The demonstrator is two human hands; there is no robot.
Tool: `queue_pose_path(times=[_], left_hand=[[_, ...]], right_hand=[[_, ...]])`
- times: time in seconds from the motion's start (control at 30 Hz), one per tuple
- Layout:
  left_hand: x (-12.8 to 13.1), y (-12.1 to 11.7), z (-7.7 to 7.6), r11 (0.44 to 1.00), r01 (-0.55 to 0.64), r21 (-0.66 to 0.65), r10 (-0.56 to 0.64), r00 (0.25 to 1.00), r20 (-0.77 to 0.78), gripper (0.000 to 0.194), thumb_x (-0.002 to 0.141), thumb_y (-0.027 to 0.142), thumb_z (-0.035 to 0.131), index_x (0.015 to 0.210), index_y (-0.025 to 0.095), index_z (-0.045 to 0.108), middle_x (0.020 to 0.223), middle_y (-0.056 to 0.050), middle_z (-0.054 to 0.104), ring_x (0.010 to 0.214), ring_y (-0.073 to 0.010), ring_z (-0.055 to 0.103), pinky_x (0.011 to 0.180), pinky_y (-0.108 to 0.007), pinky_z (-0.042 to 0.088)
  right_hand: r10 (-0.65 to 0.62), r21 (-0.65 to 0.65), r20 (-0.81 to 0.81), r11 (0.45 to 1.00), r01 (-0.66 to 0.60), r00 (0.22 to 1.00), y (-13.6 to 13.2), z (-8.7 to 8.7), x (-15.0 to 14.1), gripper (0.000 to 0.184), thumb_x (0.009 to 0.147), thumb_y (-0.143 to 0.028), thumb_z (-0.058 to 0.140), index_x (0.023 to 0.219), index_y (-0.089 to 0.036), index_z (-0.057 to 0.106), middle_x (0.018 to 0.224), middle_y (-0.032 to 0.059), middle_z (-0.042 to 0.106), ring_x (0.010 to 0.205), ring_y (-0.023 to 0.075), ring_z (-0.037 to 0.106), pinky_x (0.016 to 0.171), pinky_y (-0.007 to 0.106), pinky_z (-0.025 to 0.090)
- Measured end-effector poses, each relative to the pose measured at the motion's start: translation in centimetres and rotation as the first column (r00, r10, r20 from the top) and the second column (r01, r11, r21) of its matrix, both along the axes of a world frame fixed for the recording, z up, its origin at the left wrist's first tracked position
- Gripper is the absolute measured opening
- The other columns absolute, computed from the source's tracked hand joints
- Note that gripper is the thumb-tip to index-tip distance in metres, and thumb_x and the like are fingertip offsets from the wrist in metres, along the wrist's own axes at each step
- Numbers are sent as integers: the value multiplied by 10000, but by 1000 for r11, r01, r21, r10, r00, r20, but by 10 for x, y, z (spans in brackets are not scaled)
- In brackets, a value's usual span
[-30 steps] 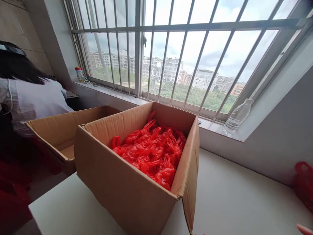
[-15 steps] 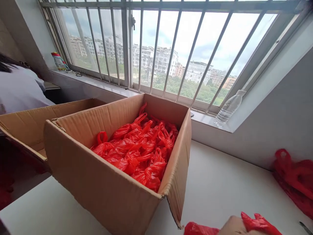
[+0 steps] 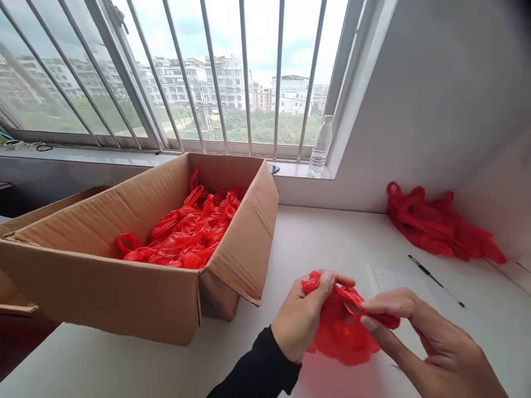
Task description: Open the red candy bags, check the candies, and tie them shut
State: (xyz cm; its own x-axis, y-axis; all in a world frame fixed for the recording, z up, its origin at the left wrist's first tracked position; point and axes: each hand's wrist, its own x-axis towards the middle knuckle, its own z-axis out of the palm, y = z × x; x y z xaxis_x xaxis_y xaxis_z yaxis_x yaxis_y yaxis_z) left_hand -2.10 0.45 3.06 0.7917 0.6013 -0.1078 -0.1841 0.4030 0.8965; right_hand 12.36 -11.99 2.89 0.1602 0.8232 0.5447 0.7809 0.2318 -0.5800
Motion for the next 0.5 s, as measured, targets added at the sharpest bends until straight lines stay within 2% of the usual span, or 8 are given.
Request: queue_pose_path(times=[0.07,0.2,0.3,0.37,0.4,0.43,0.5], left_hand=[[-10,3,7,996,42,76,-40,999,-27,315,863,435,689,897,122,692,818,-60,671,754,-150,613,766,-281,485],[-19,3,17,975,105,198,-89,992,-88,170,798,269,769,816,137,664,767,-24,653,701,-131,577,680,-254,454],[-19,-2,22,945,127,302,-91,987,-132,109,781,171,740,834,145,648,751,1,627,669,-110,533,644,-236,427],[-16,-4,22,900,140,412,-72,982,-177,114,786,98,677,880,158,651,771,8,627,680,-111,528,638,-229,421],[-14,-4,19,839,126,529,-19,979,-203,169,785,54,630,907,169,654,786,10,633,687,-114,535,637,-228,426],[-11,-4,16,738,92,669,68,976,-209,237,779,10,578,923,181,656,795,11,635,689,-116,543,631,-226,431],[-5,-2,6,454,-5,891,263,956,-129,377,760,-62,469,960,198,656,848,-2,649,720,-124,577,636,-230,452]], right_hand=[[36,-75,-94,996,-43,995,-5,5,-10,98,957,-255,603,1042,-300,626,912,5,637,800,149,625,707,243,549],[-20,-181,-288,983,-33,957,-7,6,-21,66,983,-337,558,1004,-303,610,943,-6,623,857,154,604,753,268,523],[-31,-124,-355,992,-14,934,3,2,-17,196,1024,-386,463,1165,-315,579,1173,18,608,1121,188,564,958,330,473],[23,-126,-420,988,-84,907,13,-2,-11,309,1051,-398,376,1315,-310,510,1200,36,606,1159,200,553,1007,365,444],[40,-156,-465,980,-127,884,19,-4,-7,350,1059,-414,339,1356,-299,484,1099,36,633,1060,197,592,946,362,472],[40,-193,-513,968,-160,858,24,-6,-3,379,1063,-433,311,1366,-282,482,940,19,634,898,184,611,837,342,495],[6,-254,-595,948,-194,804,31,-12,6,409,1061,-464,300,1327,-248,523,674,-37,509,615,147,500,628,298,443]])
